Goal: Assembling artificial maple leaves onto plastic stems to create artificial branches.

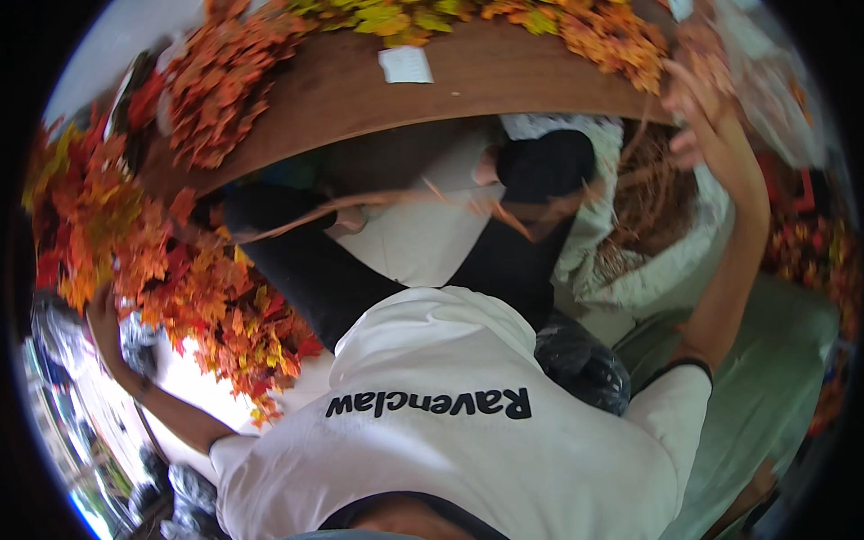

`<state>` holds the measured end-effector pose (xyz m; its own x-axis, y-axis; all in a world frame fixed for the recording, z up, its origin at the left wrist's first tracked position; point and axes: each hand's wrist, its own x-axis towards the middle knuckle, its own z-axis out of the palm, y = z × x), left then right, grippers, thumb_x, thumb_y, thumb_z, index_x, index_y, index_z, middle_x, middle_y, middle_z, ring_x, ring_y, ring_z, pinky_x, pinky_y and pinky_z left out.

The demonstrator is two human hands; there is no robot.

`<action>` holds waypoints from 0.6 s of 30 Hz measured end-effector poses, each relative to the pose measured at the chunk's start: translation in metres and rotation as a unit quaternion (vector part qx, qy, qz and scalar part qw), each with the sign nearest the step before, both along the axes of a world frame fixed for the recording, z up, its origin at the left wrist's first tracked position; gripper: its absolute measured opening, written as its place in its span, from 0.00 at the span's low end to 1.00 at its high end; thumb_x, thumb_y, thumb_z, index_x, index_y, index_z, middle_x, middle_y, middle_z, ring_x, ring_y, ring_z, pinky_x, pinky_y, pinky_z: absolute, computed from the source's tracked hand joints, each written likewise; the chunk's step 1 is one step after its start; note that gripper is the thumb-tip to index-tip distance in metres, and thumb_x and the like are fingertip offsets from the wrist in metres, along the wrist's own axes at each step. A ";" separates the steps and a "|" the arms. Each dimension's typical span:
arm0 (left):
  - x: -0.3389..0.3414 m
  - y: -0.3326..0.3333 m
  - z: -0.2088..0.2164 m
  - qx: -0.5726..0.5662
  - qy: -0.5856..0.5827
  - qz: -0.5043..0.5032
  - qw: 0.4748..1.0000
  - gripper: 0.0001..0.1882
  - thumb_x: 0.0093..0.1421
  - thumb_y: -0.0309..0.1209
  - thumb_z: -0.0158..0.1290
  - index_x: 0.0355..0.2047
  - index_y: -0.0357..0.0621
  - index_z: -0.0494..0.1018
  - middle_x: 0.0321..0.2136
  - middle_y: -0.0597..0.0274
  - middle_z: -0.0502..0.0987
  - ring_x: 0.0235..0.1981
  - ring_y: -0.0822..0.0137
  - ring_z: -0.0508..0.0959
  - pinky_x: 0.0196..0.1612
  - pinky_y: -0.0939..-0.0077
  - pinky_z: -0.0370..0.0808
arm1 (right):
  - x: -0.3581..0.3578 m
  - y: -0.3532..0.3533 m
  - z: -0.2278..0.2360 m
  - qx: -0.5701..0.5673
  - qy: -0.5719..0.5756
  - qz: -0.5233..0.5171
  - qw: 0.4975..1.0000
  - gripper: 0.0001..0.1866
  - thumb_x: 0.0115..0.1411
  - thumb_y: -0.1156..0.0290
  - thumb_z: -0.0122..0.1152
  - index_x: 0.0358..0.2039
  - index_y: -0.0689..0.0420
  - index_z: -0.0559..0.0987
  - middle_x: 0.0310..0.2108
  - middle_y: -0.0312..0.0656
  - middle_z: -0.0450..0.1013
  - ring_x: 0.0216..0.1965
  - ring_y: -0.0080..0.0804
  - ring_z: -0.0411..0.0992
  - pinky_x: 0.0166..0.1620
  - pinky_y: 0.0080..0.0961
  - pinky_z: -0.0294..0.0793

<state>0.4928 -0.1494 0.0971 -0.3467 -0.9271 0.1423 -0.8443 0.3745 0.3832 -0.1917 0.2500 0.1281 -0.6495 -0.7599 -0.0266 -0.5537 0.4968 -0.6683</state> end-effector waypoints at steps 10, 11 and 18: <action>-0.142 0.091 -0.009 0.033 0.117 -0.094 0.988 0.10 0.57 0.25 0.44 0.37 0.37 0.72 0.34 0.60 0.74 0.34 0.71 0.74 0.37 0.81 0.71 | -0.011 -0.017 -0.019 -0.160 -0.267 0.290 0.905 0.28 0.61 0.55 0.39 0.54 0.64 0.58 0.27 0.43 0.70 0.19 0.19 0.71 0.15 0.08 0.69; -0.174 0.106 -0.009 0.093 0.107 -0.147 0.979 0.09 0.57 0.24 0.45 0.36 0.36 0.73 0.31 0.59 0.75 0.32 0.70 0.74 0.37 0.79 0.71 | -0.006 -0.020 -0.020 -0.167 -0.272 0.302 0.898 0.27 0.61 0.57 0.38 0.54 0.65 0.57 0.26 0.44 0.69 0.18 0.18 0.71 0.14 0.08 0.68; -0.288 0.169 -0.108 0.292 -0.130 -0.552 0.770 0.08 0.46 0.20 0.47 0.29 0.40 0.72 0.22 0.53 0.71 0.32 0.55 0.72 0.34 0.66 0.68 | 0.038 -0.041 -0.003 -0.157 -0.292 0.305 0.893 0.26 0.62 0.59 0.35 0.52 0.68 0.58 0.22 0.44 0.68 0.17 0.20 0.71 0.13 0.08 0.69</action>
